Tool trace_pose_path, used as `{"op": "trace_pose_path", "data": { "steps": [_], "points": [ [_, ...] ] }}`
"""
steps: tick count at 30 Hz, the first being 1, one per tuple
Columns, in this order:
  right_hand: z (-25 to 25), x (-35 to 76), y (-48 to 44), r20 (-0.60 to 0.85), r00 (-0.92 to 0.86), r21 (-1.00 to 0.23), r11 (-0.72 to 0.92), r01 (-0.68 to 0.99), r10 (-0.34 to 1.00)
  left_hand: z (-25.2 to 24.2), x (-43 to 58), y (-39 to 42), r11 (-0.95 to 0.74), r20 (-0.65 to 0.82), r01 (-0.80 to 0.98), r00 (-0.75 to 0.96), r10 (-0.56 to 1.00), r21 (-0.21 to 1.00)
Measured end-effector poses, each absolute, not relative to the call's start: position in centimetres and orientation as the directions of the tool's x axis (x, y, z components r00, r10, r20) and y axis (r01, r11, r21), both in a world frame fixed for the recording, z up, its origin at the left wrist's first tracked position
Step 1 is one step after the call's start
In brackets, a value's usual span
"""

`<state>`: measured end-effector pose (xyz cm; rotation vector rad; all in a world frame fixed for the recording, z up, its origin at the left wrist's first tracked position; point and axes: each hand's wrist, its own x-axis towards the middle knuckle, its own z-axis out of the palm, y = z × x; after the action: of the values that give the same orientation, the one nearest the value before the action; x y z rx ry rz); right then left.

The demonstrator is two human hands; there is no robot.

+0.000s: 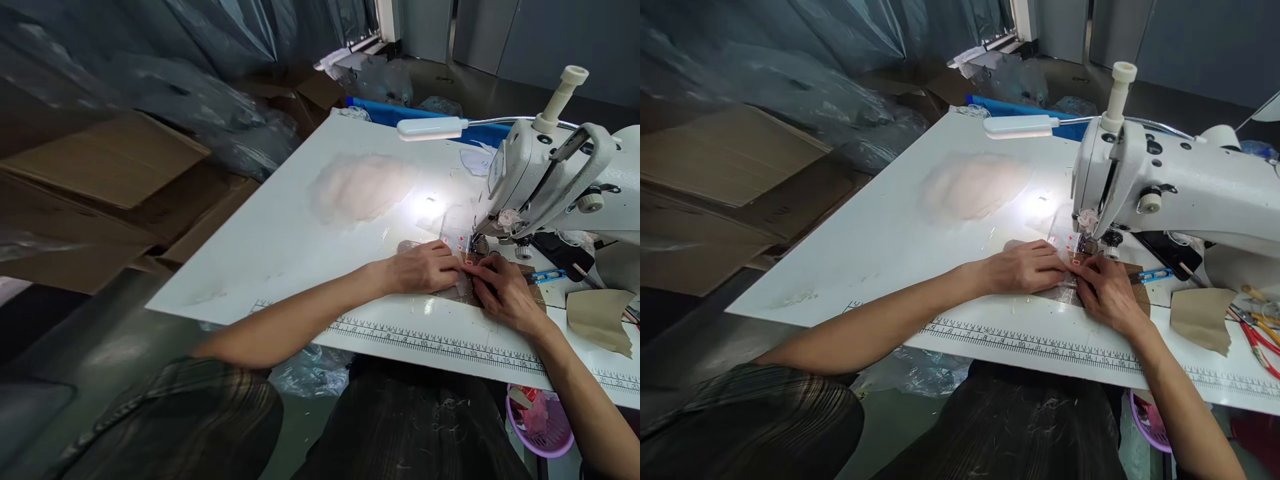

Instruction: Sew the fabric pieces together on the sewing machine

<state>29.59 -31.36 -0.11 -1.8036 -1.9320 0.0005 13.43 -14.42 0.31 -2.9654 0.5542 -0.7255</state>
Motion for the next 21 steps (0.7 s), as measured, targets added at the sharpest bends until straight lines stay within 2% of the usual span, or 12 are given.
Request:
{"op": "trace_pose_path", "data": {
  "steps": [4, 7, 11, 16, 19, 21],
  "points": [
    [-0.64, 29.72, -31.28, 0.349, 0.008, -0.273, 0.094, 0.958, 0.937, -0.28, 13.46, -14.01, -0.958, 0.51, -0.287, 0.825, -0.243, 0.008],
    [-0.41, 29.95, -31.3, 0.363, 0.019, -0.322, 0.106, 0.941, 0.932, -0.17, 13.46, -13.87, -0.953, 0.53, -0.303, 0.808, -0.257, -0.001],
    [0.08, 29.99, -31.38, 0.371, 0.008, -0.382, 0.144, 0.913, 0.929, 0.19, 13.4, -13.84, -0.958, 0.459, -0.287, 0.849, -0.263, -0.018],
    [-0.02, 29.92, -31.32, 0.384, -0.041, -0.248, 0.146, 0.958, 0.922, 0.58, 13.33, -14.0, -0.969, 0.378, -0.244, 0.901, -0.211, 0.041],
    [-0.05, 30.02, -31.2, 0.353, -0.052, -0.182, 0.123, 0.976, 0.934, 0.46, 13.37, -14.08, -0.969, 0.407, -0.245, 0.889, -0.21, 0.036],
    [0.08, 30.08, -31.17, 0.34, -0.047, -0.182, 0.114, 0.977, 0.939, 0.23, 13.44, -14.16, -0.969, 0.447, -0.245, 0.869, -0.212, 0.016]
  ]
}}
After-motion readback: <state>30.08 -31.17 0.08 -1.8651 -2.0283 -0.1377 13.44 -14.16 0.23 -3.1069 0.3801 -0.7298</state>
